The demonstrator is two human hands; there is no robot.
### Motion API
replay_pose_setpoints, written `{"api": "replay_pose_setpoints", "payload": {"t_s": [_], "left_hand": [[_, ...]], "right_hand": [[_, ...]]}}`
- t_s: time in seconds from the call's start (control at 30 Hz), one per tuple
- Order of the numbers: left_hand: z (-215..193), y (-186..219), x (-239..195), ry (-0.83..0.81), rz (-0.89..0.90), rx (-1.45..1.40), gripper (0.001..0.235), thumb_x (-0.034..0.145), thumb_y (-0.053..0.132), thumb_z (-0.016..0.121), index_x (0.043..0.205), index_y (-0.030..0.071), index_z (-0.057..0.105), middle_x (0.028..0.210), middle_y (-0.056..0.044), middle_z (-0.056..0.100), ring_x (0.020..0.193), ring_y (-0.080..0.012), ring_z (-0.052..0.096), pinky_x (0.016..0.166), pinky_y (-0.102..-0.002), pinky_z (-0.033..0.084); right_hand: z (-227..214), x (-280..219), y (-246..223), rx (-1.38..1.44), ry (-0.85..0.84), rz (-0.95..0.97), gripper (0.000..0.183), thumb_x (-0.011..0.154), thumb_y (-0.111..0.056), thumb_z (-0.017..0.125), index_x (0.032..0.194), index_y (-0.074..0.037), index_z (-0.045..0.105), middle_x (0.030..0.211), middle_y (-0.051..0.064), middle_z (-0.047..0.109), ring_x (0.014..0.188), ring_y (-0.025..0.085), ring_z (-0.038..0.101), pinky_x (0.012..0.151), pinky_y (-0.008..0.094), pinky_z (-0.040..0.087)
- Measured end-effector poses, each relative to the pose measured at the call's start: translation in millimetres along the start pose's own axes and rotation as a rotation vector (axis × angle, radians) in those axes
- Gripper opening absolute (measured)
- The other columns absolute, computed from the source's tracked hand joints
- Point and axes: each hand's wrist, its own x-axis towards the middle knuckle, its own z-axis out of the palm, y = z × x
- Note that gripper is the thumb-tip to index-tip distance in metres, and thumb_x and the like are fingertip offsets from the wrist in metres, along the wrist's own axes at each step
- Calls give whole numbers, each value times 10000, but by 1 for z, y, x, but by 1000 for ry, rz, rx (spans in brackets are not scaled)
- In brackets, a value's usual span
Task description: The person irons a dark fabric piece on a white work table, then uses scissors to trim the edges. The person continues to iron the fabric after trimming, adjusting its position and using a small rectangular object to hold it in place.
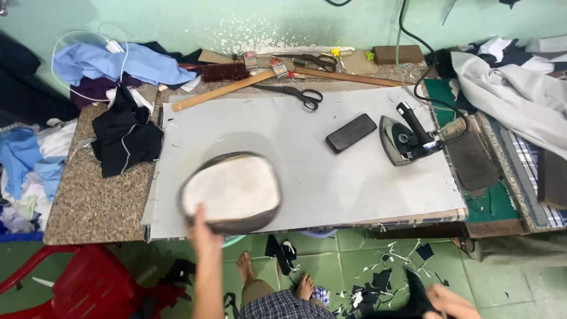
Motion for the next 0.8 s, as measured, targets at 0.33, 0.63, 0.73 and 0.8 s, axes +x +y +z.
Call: {"api": "replay_pose_setpoints", "payload": {"t_s": [0.33,0.63,0.73,0.8], "left_hand": [[44,-126,26,-252,-5,303,704,852,315,703,1455,56,447,1490,-118,541,1367,-247,529,1114,-379,452],[-19,-150,66,-342,372,1034,1046,830,586,680,1549,-30,236,1608,-241,280,1501,-350,277,1228,-436,235],[-45,-131,27,-711,801,1081,810,929,449,651,1556,101,274,1647,-207,139,1497,-346,235,1181,-503,348],[-63,-125,29,-1145,425,1071,512,984,416,563,1362,71,576,1400,-130,608,1285,-279,577,1103,-444,467]], "right_hand": [[36,-38,158,-183,-201,526,162,831,-306,786,934,-181,796,721,-38,757,634,104,641,644,250,509],[134,-11,134,-302,-227,559,241,848,-334,779,1038,-201,711,637,12,618,598,144,465,599,272,459],[161,8,106,-254,-326,307,253,884,-253,772,1113,-176,699,554,20,479,506,153,375,520,324,363],[177,24,70,-106,-352,122,314,861,-177,746,1173,-150,757,1112,-11,856,980,99,848,856,252,678]]}}
